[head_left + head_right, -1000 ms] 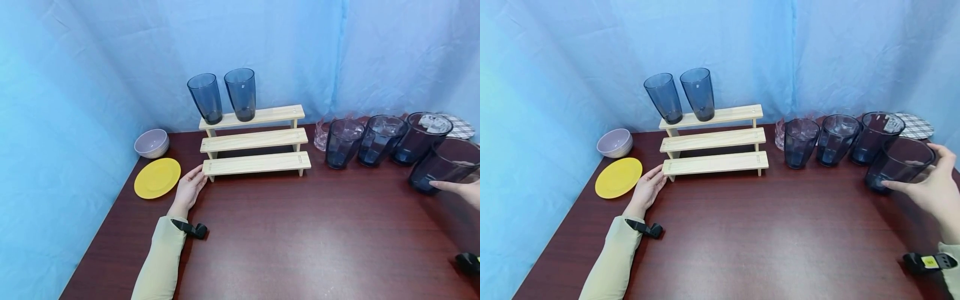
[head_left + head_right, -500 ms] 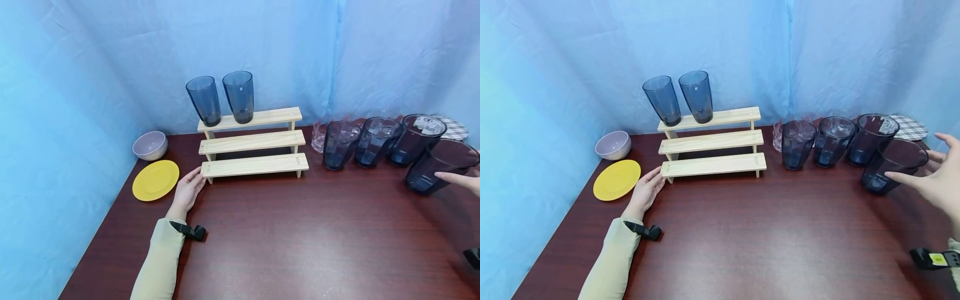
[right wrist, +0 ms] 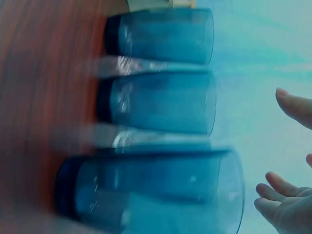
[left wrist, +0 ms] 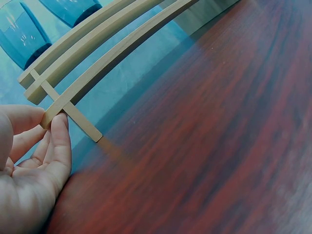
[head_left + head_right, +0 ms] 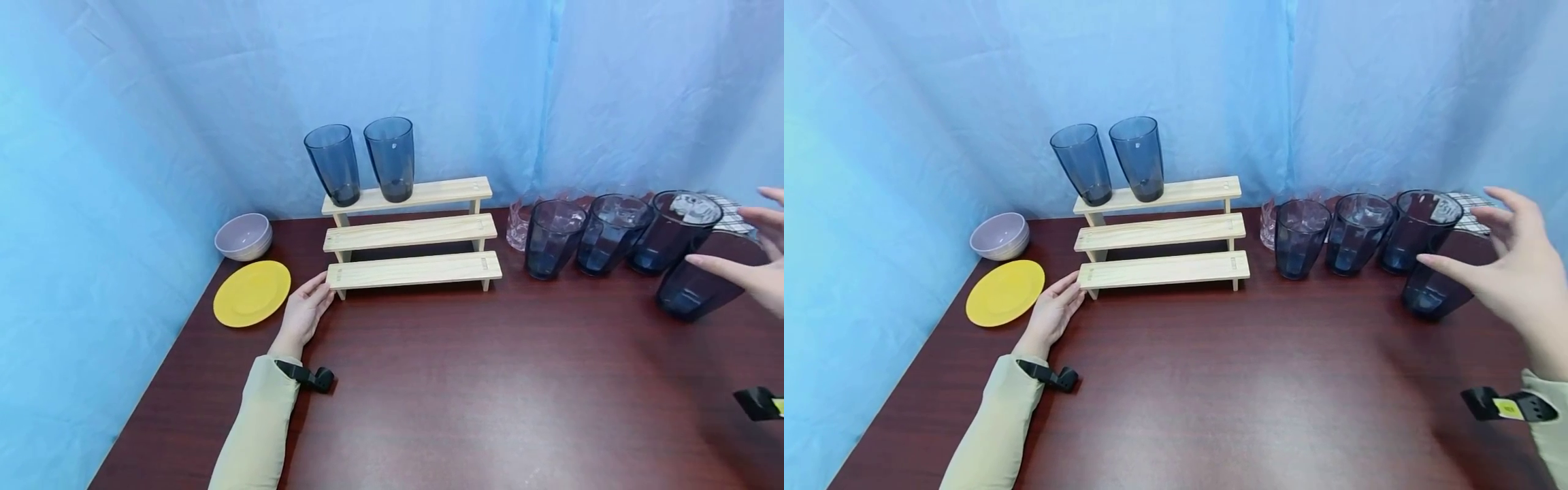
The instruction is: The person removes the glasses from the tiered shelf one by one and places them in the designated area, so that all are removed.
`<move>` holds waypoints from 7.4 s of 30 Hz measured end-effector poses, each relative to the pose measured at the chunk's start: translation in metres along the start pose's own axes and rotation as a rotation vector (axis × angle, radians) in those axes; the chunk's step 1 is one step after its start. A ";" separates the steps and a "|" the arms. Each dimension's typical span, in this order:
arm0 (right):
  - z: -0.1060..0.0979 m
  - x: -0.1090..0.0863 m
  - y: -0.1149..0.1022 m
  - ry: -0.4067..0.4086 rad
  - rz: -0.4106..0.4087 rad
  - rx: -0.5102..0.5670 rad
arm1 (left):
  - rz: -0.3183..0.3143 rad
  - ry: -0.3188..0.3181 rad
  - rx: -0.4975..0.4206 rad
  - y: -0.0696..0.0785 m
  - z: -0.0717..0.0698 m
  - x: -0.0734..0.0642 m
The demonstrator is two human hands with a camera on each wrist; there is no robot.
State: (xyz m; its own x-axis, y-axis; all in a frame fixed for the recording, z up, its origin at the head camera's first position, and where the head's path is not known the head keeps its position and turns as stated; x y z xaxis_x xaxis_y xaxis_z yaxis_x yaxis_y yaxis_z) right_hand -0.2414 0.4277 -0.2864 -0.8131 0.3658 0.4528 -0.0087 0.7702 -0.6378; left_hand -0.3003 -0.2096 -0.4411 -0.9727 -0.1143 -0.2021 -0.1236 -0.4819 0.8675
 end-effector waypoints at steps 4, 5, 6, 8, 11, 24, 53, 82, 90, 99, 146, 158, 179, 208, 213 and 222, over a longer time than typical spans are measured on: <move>0.008 -0.015 -0.066 -0.135 -0.087 -0.046 | 0.001 0.005 0.009 0.000 0.000 0.000; 0.013 -0.015 -0.073 -0.169 -0.102 -0.056 | 0.001 0.002 0.018 0.001 0.000 0.000; 0.018 -0.015 -0.078 -0.203 -0.109 -0.087 | 0.000 0.008 0.014 0.001 0.000 0.000; 0.028 -0.014 -0.089 -0.255 -0.123 -0.091 | 0.002 0.004 0.020 0.001 0.000 0.000; 0.042 -0.015 -0.107 -0.297 -0.147 -0.059 | 0.002 -0.005 0.017 0.000 0.001 0.000; 0.106 -0.015 -0.192 -0.385 -0.302 0.085 | -0.002 -0.001 0.025 -0.001 0.002 -0.001; 0.260 0.009 -0.303 -0.648 -0.269 0.177 | -0.013 0.035 0.037 0.002 -0.013 -0.009; 0.294 0.006 -0.337 -0.475 -0.271 0.204 | -0.006 0.016 0.035 0.004 -0.004 -0.010; 0.291 0.006 -0.340 -0.429 -0.249 0.166 | -0.004 0.026 0.012 0.003 -0.006 -0.010; 0.283 0.004 -0.339 -0.372 -0.261 0.172 | -0.015 0.030 0.029 0.001 -0.005 -0.011; 0.182 -0.055 -0.299 -0.379 -0.372 0.695 | -0.027 0.037 0.054 0.000 -0.011 -0.007; 0.159 -0.077 -0.254 -0.363 -0.434 0.645 | -0.023 0.028 0.047 0.001 -0.008 -0.007; 0.113 -0.083 -0.171 -0.291 -0.386 0.382 | -0.014 0.027 0.038 0.000 -0.008 -0.007; 0.080 -0.066 -0.054 -0.295 -0.004 0.031 | -0.021 0.033 0.036 0.003 -0.011 -0.007; 0.080 -0.068 -0.046 -0.308 0.017 -0.004 | -0.019 0.032 0.040 0.002 -0.010 -0.007; 0.082 -0.064 -0.025 -0.295 -0.003 0.036 | -0.015 0.042 0.050 0.003 -0.010 -0.006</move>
State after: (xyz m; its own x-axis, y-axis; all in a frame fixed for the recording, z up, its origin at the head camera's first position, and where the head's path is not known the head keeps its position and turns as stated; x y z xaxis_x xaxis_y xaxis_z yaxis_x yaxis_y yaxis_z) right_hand -0.2368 0.3419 -0.3503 -0.9472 0.1920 0.2569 -0.0273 0.7498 -0.6611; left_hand -0.2926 -0.2192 -0.4423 -0.9617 -0.1442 -0.2330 -0.1486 -0.4400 0.8856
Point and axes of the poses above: each hand's wrist, its own x-axis towards the middle knuckle, its own z-axis out of the palm, y = z × x, the point moved 10 cm from there along x, towards the middle knuckle, and after that the axes turned 12 degrees about -x, right-handed, at the moved point
